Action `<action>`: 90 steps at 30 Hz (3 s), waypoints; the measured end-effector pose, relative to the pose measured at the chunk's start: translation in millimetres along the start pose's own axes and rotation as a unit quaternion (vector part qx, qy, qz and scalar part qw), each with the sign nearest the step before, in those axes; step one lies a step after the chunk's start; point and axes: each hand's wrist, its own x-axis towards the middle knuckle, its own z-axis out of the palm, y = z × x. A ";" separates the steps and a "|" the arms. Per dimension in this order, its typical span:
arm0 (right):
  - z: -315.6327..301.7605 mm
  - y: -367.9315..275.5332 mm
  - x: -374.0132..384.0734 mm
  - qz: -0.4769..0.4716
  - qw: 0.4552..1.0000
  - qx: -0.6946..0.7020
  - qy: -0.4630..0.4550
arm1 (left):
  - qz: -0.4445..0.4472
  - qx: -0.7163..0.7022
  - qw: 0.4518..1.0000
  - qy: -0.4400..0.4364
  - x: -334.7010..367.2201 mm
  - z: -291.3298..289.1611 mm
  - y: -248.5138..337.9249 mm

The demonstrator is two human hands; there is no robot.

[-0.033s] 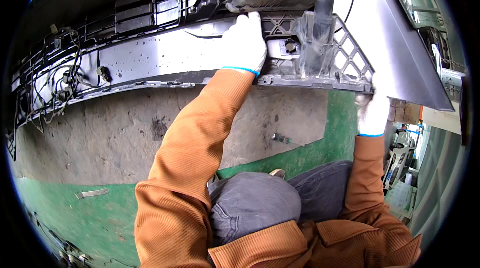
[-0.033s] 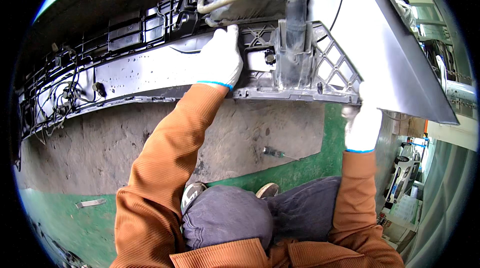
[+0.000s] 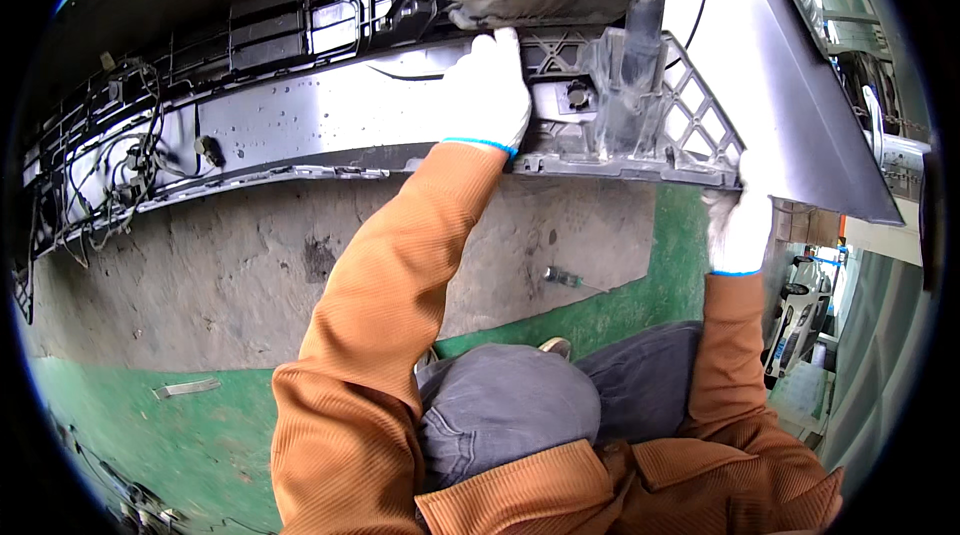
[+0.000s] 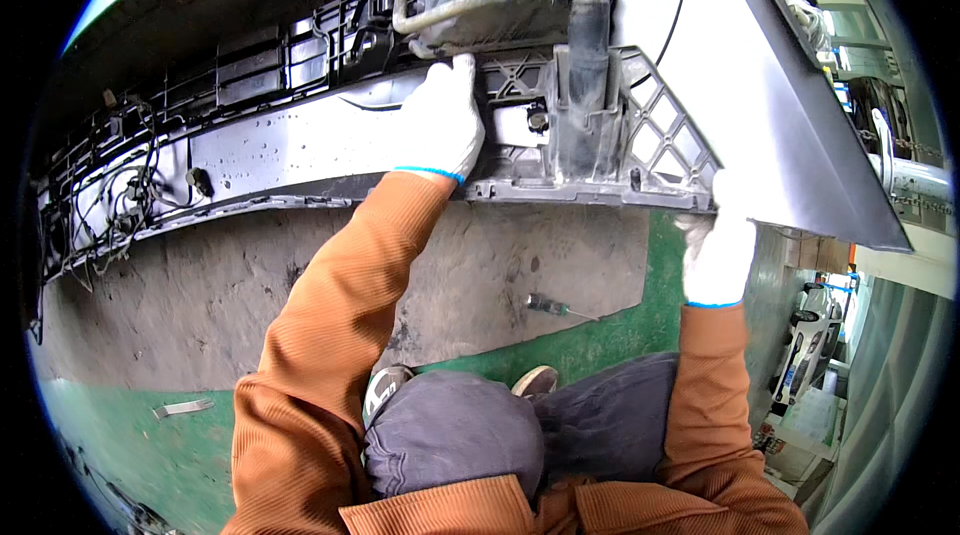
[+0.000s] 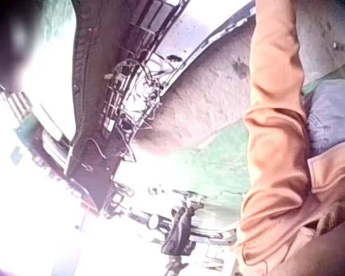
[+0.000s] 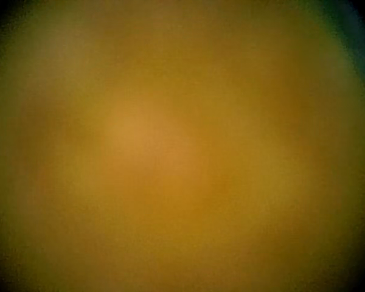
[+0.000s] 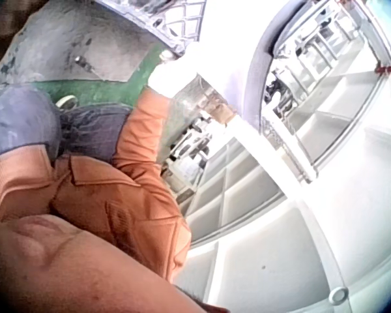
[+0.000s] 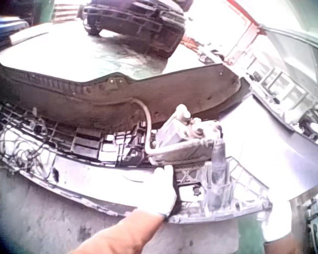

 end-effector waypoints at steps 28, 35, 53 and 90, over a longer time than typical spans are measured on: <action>137.9 126.5 42.3 -0.144 0.912 -0.339 -0.179 | 0.069 0.013 0.998 0.008 12.3 1.1 -22.3; 123.5 122.2 48.7 -0.118 0.941 -0.264 -0.174 | 0.053 0.149 0.987 -0.014 -0.6 -22.0 27.1; 115.5 118.9 47.0 -0.088 0.975 -0.136 -0.150 | 0.082 -0.155 0.978 -0.113 7.9 -24.7 51.5; 113.8 120.2 39.8 -0.058 0.985 0.008 -0.160 | 0.025 -0.043 0.990 -0.133 -12.7 -36.4 56.2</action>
